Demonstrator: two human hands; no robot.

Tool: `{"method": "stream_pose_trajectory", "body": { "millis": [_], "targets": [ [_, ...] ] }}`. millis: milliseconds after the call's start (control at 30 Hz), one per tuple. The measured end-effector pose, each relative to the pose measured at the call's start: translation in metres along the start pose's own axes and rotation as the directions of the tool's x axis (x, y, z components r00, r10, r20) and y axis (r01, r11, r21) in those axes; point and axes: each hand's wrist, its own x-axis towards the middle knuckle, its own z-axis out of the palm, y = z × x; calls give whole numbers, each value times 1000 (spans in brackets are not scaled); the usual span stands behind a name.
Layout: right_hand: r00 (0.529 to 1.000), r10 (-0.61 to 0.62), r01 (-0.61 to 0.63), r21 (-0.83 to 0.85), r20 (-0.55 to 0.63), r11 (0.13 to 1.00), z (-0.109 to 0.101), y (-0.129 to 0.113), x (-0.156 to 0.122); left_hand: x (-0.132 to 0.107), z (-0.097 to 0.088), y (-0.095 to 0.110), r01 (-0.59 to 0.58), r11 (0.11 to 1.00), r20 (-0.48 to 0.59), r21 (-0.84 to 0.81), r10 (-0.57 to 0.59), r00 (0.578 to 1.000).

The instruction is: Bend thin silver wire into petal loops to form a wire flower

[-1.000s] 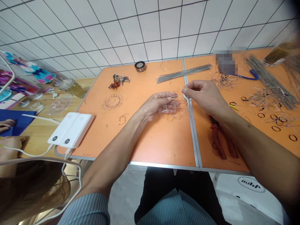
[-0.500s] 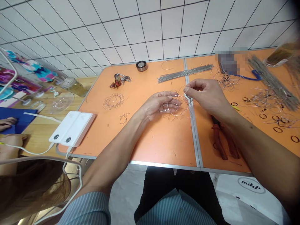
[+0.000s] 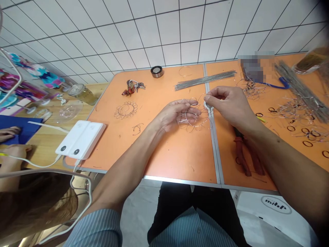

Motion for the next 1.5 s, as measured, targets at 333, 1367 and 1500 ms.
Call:
{"method": "stream_pose_trajectory", "body": {
  "millis": [333,1367,1500],
  "targets": [
    [1000,17,-18,-27,-9,999,0,1,2,1,-3,1,8,1000,24,1,-8,1000],
    [984,-152,157,-44,93,987,-1,-13,-6,1,-1,3,45,999,-51,-22,-46,998],
    [973,-202,210,-65,109,976,-1,-9,-5,1,0,4,51,999,-58,-16,-52,997]
  ]
}}
